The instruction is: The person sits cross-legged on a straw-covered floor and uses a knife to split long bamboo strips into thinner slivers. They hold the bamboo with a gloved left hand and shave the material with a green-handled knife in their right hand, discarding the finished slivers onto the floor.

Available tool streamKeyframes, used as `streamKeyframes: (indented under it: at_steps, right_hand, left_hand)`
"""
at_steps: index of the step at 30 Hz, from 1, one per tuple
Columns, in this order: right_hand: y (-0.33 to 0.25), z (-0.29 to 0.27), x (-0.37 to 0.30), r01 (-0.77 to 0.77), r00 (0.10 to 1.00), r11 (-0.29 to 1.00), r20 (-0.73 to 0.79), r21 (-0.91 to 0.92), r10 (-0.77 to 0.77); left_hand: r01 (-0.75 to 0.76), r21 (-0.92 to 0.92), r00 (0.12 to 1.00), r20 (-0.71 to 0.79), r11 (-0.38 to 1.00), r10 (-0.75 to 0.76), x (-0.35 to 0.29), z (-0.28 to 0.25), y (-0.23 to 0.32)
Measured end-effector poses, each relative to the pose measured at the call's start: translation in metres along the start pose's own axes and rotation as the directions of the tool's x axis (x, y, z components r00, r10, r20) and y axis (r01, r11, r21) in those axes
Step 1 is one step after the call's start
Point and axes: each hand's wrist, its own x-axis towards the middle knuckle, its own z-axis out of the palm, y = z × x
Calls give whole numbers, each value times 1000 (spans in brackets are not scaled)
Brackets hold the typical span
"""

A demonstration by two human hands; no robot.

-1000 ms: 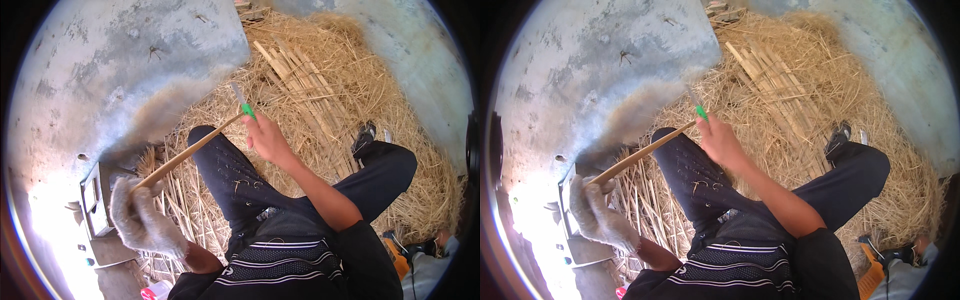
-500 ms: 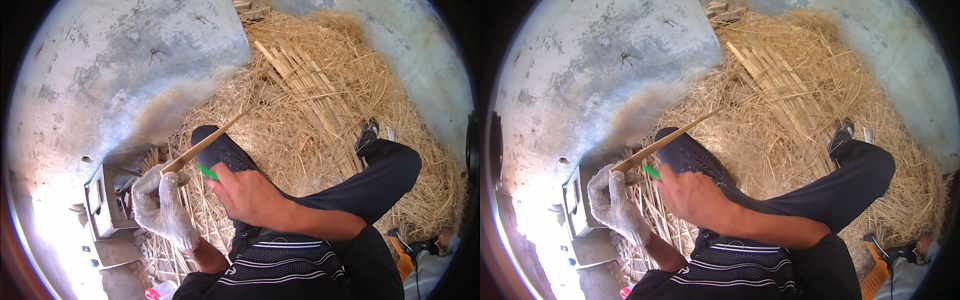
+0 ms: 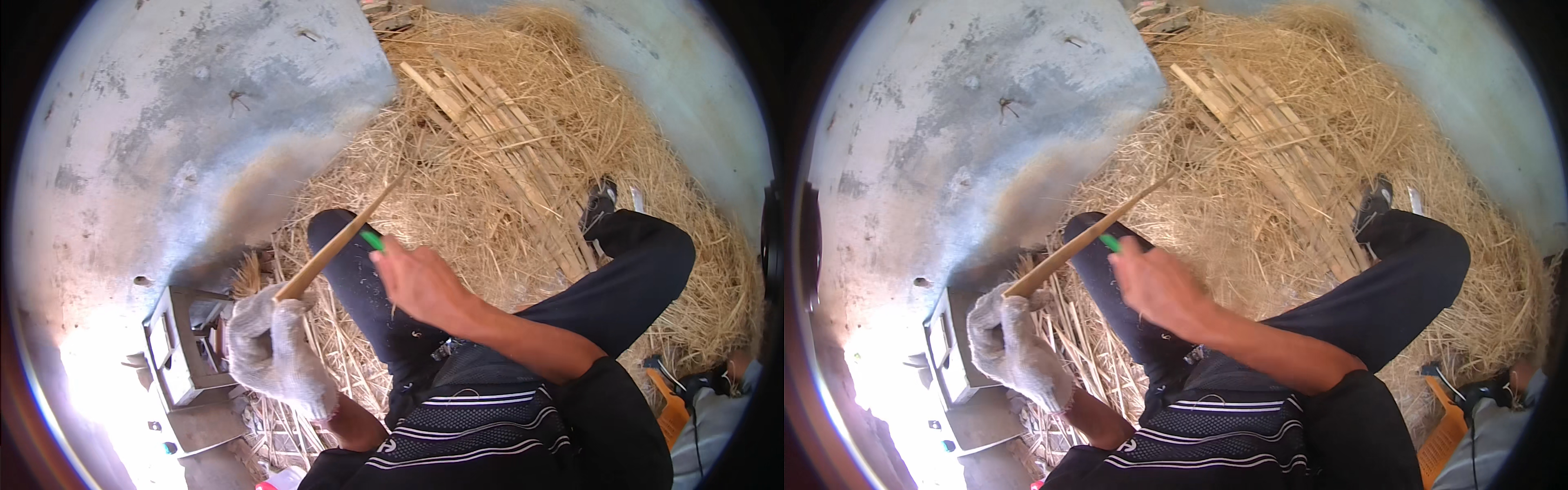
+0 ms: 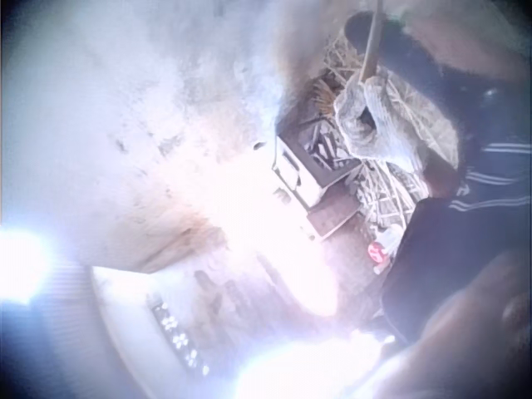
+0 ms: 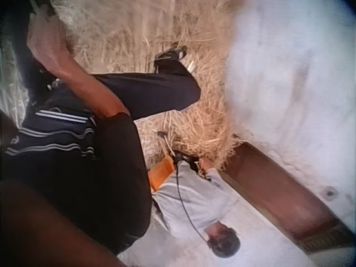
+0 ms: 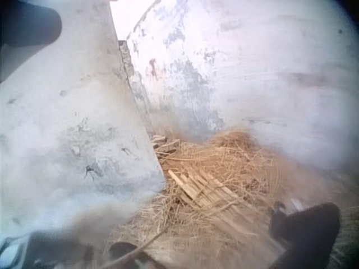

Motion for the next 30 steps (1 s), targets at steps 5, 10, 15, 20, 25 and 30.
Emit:
streamKeyframes:
  at_steps: [5, 10, 15, 20, 25, 30]
  right_hand:
    - [-36, -2, -18, 300, 950, 954, -84, -24, -301]
    - [-26, 11, -8, 284, 948, 945, -99, -165, -302]
    - [86, 29, 29, 54, 997, 907, 65, -418, -30]
    - [55, 9, 26, -142, 988, 929, -100, -342, 115]
    - [-21, -11, 5, 135, 990, 987, -24, -87, -138]
    - [3, 21, 7, 226, 963, 959, -108, -171, -247]
  left_hand:
    - [9, 10, 1000, 10, 1000, -9, -2, 1, 5]
    - [9, 95, 1000, -21, 995, -7, 2, -10, -3]
    - [-8, 154, 998, -59, 988, 18, 0, -3, 3]
    - [2, 125, 995, -97, 992, 10, 5, -10, -13]
    - [51, 41, 993, -104, 998, -47, 5, -10, -7]
    - [29, 25, 997, -71, 999, -27, 3, -9, -6]
